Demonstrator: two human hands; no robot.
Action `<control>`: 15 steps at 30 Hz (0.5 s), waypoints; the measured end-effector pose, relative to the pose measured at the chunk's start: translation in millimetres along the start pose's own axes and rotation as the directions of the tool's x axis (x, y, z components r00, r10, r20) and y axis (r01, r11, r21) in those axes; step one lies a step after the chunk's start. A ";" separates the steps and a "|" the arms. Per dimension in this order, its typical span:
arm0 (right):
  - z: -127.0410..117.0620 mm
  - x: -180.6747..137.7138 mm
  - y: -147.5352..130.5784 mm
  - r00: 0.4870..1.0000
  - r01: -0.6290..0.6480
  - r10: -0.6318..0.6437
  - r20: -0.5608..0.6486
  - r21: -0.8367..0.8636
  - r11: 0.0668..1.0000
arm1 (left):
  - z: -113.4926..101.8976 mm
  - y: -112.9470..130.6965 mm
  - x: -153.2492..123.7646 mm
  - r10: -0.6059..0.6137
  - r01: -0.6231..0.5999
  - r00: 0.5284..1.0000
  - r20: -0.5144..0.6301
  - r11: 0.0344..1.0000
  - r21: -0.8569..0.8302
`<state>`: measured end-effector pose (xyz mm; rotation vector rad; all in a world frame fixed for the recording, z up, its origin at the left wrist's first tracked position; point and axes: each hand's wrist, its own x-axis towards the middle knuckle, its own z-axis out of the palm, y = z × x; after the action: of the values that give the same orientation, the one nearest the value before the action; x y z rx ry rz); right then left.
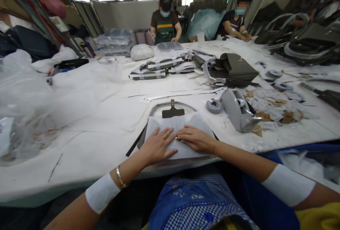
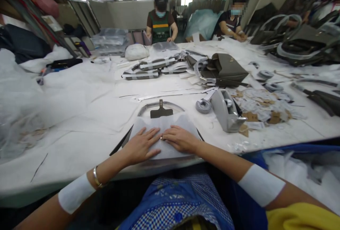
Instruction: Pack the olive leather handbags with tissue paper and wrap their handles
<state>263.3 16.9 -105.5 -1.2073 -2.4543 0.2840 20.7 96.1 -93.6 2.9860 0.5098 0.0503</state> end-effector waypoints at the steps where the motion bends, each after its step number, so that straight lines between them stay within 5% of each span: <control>1: -2.1 -0.9 -0.9 0.999 -0.033 0.035 0.035 -0.052 0.998 | -1.1 -2.7 -0.1 0.011 -0.011 1.000 0.002 1.000 0.003; 7: -8.7 -2.7 -11.3 0.954 -0.215 0.249 0.164 -0.200 0.956 | 0.5 -15.1 -4.8 -0.001 0.001 1.000 -0.015 1.000 0.002; 15: -17.2 4.3 12.3 0.963 -0.097 0.128 0.238 -0.136 0.986 | 10.1 -19.2 0.0 -0.089 0.088 0.993 -0.075 0.996 -0.015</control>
<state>277.1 27.9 -93.1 -1.4451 -2.6510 0.3367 14.9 113.1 -105.9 2.9552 0.6471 0.1591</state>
